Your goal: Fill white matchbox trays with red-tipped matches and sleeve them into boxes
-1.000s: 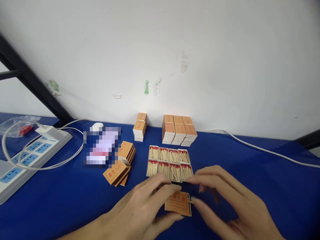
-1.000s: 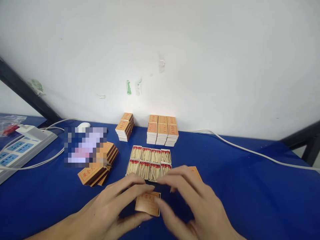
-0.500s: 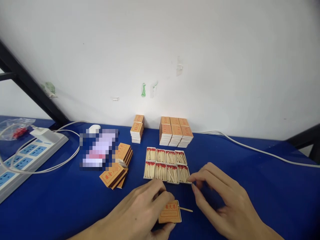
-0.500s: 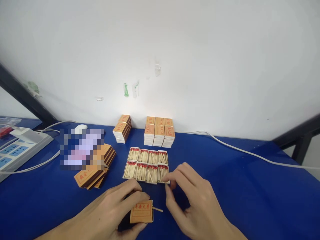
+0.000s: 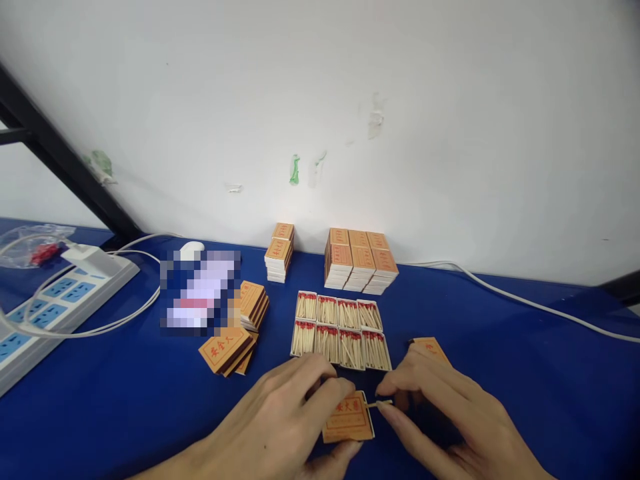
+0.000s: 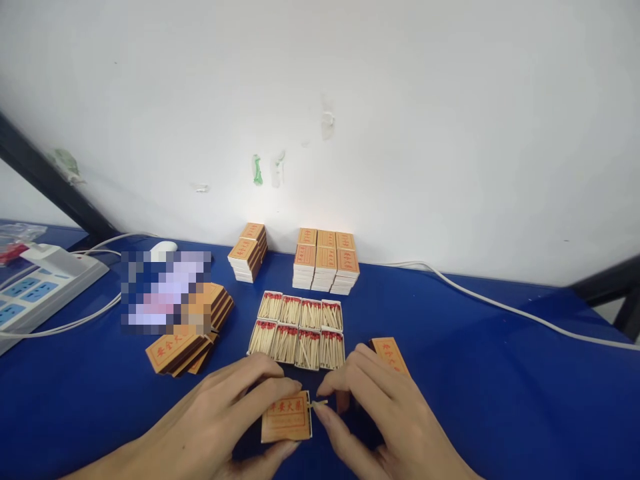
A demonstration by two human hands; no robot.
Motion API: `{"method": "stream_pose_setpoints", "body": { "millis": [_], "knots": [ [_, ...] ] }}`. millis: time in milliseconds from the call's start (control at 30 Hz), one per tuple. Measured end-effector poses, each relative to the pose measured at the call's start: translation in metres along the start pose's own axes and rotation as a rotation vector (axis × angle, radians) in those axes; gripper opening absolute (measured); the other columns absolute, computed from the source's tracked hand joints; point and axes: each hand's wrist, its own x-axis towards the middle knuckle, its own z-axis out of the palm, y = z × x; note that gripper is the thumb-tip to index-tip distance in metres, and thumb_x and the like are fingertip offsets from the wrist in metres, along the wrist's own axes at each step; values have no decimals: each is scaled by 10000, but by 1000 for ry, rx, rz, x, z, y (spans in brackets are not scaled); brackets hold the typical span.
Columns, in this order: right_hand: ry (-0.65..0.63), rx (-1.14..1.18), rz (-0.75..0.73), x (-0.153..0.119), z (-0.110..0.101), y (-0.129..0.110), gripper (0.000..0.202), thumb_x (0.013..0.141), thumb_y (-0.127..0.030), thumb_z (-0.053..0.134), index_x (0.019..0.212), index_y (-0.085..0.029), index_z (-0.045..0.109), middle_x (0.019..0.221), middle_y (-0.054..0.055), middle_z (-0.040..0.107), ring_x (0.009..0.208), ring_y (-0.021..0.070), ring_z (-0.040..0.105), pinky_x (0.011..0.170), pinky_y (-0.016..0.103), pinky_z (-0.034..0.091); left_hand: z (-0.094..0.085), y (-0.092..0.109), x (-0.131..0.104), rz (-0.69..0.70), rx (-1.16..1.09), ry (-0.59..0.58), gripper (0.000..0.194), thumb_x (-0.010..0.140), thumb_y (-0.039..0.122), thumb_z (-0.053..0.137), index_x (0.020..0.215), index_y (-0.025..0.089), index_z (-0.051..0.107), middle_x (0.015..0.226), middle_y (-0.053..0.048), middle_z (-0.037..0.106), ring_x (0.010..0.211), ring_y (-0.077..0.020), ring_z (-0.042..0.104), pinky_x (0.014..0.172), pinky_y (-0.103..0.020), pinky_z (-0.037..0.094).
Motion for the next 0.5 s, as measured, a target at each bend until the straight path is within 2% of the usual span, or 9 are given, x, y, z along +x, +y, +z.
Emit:
{"method": "stream_pose_setpoints", "body": {
  "millis": [200,267,400,500],
  "knots": [
    [25,62,44,0,-3,-1,167,1090,-121,677,1064,-279,723,873,-24,768,743,145,737,697,240,624,-4,2,1,-16,3,-22,389,1000,132,794,1367,195,679,1151,-70,709,945,-252,747,804,-385,692],
    [37,87,83,-1,-3,-1,161,1094,-143,696,1034,-287,734,855,-30,763,718,147,727,666,240,617,-5,3,1,-25,10,-11,390,1008,138,800,1372,202,673,1144,-61,714,939,-250,752,814,-391,696],
    [82,150,217,-6,1,-1,165,1111,-224,706,982,-306,767,773,-43,711,648,140,673,545,212,550,-4,3,1,-29,26,56,356,1056,177,768,1390,225,652,1180,-61,734,965,-257,782,844,-400,710],
    [115,236,362,-8,4,-1,195,1112,-334,735,931,-306,803,804,-18,750,724,158,716,598,205,577,-4,2,0,-29,16,74,349,1108,222,736,1439,242,628,1248,-73,744,1016,-249,808,873,-375,722]
  ]
}}
